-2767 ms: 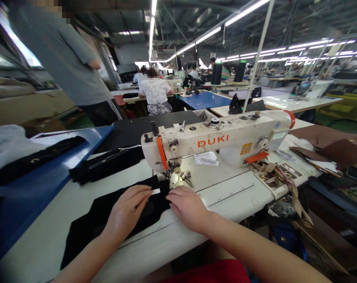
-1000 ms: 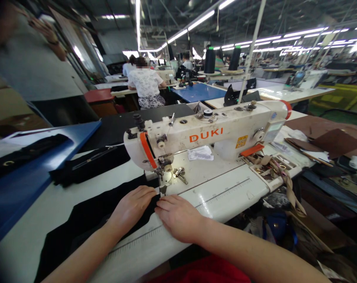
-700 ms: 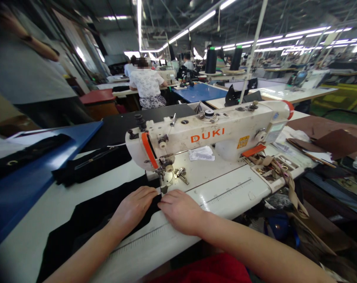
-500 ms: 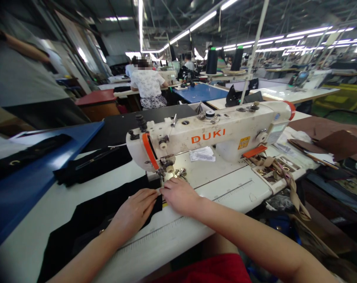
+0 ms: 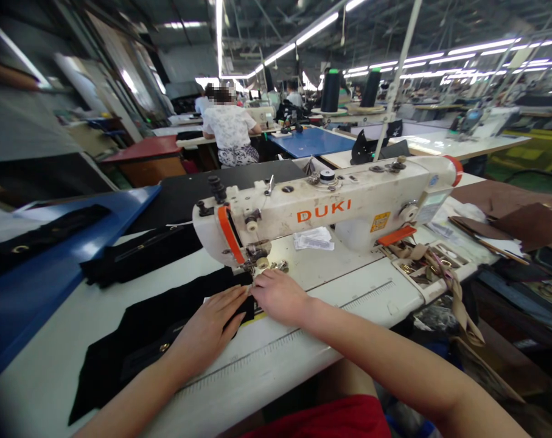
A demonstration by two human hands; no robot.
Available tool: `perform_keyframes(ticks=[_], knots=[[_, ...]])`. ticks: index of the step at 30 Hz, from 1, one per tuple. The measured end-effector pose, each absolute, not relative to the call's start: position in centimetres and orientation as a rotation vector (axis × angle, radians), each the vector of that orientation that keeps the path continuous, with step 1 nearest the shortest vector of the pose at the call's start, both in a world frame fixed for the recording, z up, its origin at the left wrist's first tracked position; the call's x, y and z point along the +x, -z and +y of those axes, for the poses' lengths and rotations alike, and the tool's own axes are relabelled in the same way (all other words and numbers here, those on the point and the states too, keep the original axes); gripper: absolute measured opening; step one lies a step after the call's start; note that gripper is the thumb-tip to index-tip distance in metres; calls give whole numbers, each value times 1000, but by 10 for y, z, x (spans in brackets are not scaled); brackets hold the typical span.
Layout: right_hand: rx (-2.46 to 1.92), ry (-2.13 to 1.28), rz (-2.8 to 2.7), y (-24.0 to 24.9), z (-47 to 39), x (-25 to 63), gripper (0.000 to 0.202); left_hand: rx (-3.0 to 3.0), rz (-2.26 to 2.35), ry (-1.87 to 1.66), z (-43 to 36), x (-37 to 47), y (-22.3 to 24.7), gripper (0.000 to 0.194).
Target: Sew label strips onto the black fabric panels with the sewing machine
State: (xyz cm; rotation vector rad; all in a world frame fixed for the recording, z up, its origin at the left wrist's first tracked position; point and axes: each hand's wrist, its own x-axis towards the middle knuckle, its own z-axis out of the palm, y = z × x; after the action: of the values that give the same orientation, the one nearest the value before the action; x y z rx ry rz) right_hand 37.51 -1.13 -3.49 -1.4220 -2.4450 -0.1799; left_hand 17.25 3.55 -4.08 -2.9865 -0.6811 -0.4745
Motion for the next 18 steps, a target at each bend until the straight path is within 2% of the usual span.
perform_keyframes(ticks=[18], knots=[[-1498,100,-2392,33,-5,382,16,-3003,-685,488,53,185,41,38]])
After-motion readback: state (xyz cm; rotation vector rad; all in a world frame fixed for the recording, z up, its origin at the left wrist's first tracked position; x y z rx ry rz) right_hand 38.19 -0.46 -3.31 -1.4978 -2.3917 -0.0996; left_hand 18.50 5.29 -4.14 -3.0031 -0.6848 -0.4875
